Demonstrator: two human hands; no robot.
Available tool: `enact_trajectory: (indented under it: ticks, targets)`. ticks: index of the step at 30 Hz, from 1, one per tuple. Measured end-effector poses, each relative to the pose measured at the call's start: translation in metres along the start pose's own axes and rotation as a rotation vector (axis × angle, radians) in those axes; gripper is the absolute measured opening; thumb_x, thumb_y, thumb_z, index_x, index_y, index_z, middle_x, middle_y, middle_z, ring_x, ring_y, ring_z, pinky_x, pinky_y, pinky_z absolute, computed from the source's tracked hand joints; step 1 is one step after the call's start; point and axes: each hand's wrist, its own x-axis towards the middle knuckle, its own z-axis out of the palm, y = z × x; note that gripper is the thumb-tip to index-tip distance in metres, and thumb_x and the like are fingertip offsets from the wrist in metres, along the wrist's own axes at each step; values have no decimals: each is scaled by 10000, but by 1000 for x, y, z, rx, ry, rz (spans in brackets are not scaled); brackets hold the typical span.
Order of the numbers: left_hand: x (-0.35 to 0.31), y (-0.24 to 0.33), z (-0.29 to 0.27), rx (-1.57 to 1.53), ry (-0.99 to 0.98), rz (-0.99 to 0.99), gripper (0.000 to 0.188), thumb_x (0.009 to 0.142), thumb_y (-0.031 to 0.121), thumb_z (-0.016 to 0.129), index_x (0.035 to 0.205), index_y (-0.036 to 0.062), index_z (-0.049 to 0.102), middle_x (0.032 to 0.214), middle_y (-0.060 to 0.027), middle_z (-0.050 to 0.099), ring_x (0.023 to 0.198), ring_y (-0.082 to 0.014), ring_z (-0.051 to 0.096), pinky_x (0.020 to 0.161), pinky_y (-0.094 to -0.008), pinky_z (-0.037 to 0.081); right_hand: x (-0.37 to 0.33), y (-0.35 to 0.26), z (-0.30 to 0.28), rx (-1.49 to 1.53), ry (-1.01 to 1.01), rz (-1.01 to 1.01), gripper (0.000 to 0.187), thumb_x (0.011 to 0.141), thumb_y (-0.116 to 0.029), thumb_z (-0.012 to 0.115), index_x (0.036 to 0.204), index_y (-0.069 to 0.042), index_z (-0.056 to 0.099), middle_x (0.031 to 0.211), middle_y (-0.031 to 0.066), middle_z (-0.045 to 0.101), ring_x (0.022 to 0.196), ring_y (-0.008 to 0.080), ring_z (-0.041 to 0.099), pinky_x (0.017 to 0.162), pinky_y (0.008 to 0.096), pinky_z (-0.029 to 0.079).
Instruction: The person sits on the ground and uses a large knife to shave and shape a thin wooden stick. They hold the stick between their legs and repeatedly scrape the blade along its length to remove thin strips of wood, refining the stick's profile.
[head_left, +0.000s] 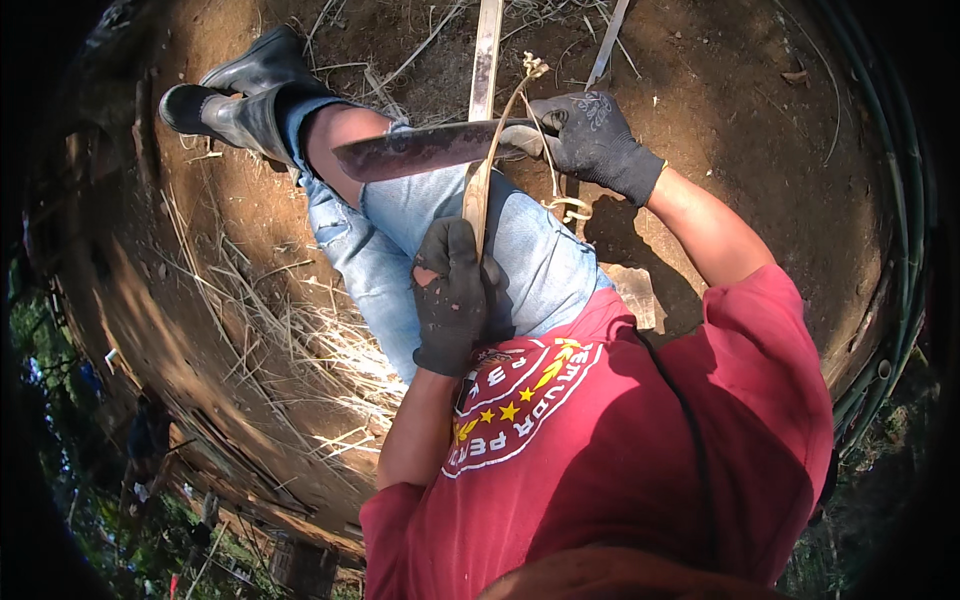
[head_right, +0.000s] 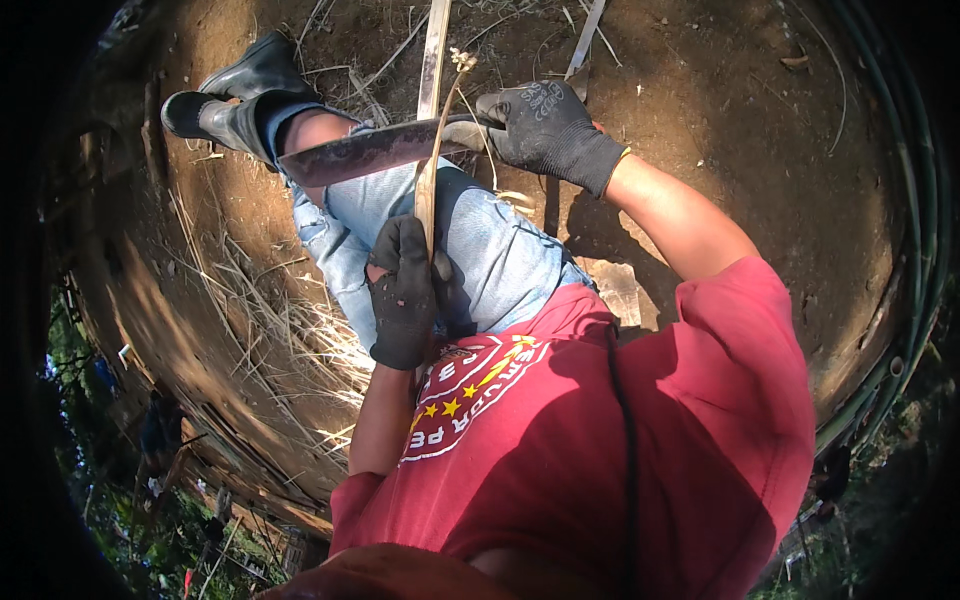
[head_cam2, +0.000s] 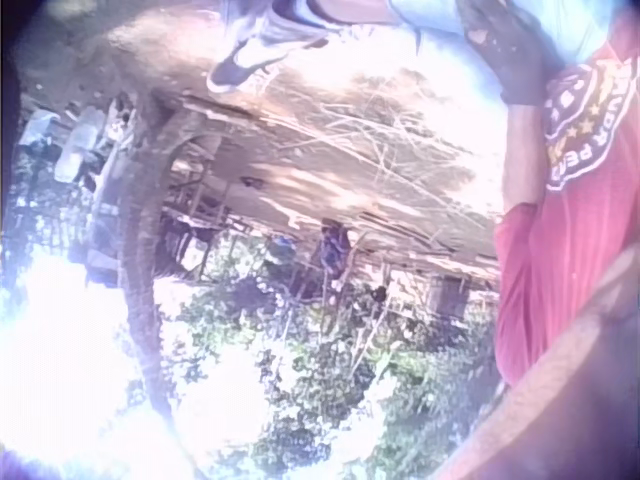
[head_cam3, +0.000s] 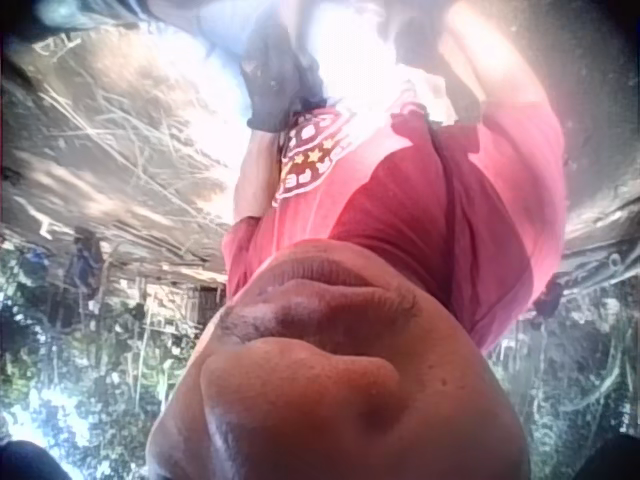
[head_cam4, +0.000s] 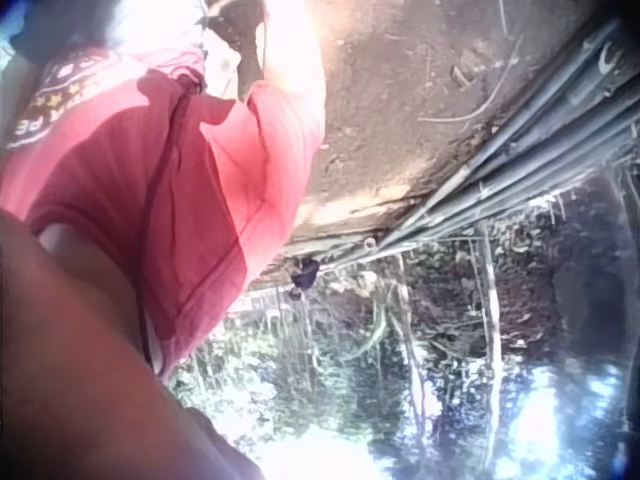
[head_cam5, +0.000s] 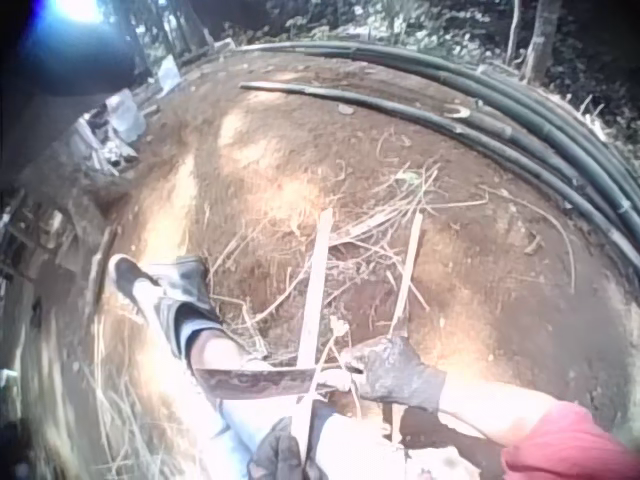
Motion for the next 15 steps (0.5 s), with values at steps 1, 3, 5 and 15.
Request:
enact_trajectory:
  ticks: [1, 3, 5, 15]
  targets:
    - [-2, 2, 2, -52, -4, -17, 347, 1050, 350, 487, 852, 68, 521, 571, -3, 513, 467, -78, 458, 426, -266, 351, 6, 15, 12, -16, 107, 16, 473, 930, -558, 584, 892, -105, 714, 736, 146, 668, 702, 352, 655, 657, 423, 522]
    - [-1, 0, -2, -27, -16, -29, 347, 1040, 383, 506, 859, 88, 535, 572, 8, 526, 462, -75, 482, 432, -238, 363, 16, 10, 6, 15, 45, 122, 522, 912, -606, 568, 932, -108, 724, 797, 149, 686, 752, 349, 668, 689, 425, 532]
    - [3, -1, -3, 26, 0, -60, 351, 1042, 384, 500, 855, 88, 534, 569, 7, 526, 457, -76, 480, 429, -240, 361, 8, -7, -9, 111, -299, 302, 634, 873, -706, 538, 1037, -130, 745, 921, 159, 724, 868, 351, 695, 754, 440, 546]
    - [6, -4, -21, -129, -200, -39, 399, 1054, 421, 453, 926, 58, 557, 555, 21, 482, 426, -55, 421, 390, -223, 312, 71, 40, -35, 195, 226, 384, 556, 917, -667, 525, 1044, -171, 741, 939, 159, 725, 889, 343, 700, 803, 436, 555]
